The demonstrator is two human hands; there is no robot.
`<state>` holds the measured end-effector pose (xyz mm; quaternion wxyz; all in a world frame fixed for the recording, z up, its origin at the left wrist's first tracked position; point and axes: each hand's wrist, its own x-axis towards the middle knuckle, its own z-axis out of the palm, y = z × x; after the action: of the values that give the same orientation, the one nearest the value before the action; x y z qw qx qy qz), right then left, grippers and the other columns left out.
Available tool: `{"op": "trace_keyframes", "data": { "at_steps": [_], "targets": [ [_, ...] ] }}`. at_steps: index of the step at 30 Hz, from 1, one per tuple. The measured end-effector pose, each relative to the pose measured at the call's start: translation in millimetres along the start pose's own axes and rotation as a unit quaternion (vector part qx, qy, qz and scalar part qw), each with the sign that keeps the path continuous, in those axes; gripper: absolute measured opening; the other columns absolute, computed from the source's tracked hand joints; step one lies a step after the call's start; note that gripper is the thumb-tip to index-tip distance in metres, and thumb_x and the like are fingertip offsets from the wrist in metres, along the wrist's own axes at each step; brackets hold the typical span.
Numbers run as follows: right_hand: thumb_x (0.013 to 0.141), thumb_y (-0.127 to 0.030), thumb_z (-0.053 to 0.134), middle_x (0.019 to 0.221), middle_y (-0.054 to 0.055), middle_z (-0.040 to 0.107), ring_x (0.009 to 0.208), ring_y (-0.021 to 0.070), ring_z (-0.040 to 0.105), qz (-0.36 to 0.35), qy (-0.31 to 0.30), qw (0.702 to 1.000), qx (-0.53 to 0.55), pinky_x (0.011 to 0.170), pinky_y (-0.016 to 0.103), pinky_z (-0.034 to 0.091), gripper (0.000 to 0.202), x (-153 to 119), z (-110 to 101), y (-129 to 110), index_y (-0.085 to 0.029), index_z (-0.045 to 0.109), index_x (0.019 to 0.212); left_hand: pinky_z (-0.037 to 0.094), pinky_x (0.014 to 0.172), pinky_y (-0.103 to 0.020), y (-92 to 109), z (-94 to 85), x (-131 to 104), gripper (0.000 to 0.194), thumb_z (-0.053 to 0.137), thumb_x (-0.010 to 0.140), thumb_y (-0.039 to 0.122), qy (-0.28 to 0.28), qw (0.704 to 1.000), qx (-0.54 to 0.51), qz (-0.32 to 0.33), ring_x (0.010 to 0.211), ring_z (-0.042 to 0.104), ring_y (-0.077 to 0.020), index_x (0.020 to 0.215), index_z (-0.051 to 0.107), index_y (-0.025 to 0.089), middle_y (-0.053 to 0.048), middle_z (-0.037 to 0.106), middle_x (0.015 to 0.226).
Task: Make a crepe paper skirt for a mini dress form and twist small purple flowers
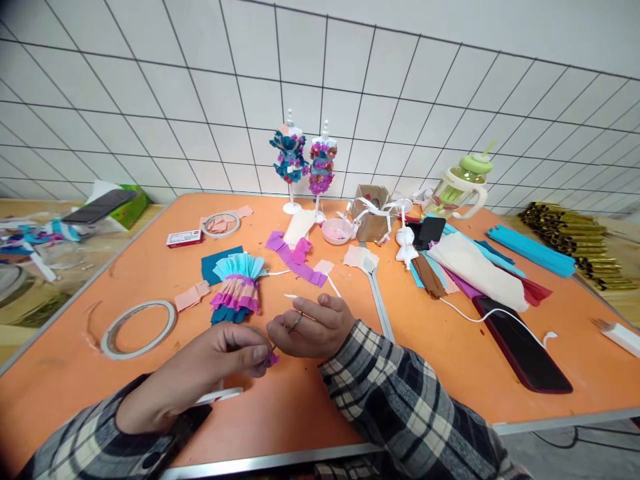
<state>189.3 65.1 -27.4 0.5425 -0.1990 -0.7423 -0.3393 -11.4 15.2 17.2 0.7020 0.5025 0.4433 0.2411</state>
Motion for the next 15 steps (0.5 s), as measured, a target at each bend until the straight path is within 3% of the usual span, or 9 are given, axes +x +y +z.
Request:
{"op": "trace_keyframes", "data": {
  "at_steps": [7,11,15],
  "targets": [
    [0.070,-0.025,0.080,0.099,-0.007,0.055,0.094,0.0115,0.053,-0.013,0.038,0.999,0.002,0.108,0.030,0.040,0.026,-7.8,7.2,0.2,-0.034,0.058,0.081,0.042,0.061,-0.022,-4.7,4.8,1.1,0.031,0.086,0.066,0.044,-0.033,0.995,-0.086,-0.040,0.063,0.054,-0.0107,0.071,0.075,0.016,0.001,0.066,0.066],
    [0.064,-0.014,0.084,0.101,-0.010,0.059,0.104,0.0104,0.054,-0.029,0.078,0.996,0.017,0.107,0.028,0.040,0.039,-8.4,4.1,-4.2,-0.031,0.054,0.081,0.038,0.056,-0.021,-5.3,7.9,1.5,0.035,0.086,0.065,0.048,-0.076,0.984,-0.148,-0.057,0.057,0.050,-0.0088,0.069,0.076,0.015,0.000,0.065,0.065],
    [0.066,-0.017,0.085,0.109,-0.013,0.062,0.116,0.0120,0.052,-0.040,0.112,0.992,0.029,0.111,0.031,0.035,0.038,-7.1,6.0,-4.4,-0.032,0.055,0.085,0.033,0.050,-0.022,-9.9,9.9,4.4,0.036,0.090,0.059,0.045,-0.102,0.979,-0.163,-0.068,0.051,0.042,-0.0069,0.070,0.078,0.013,-0.001,0.066,0.064]
  ]
}}
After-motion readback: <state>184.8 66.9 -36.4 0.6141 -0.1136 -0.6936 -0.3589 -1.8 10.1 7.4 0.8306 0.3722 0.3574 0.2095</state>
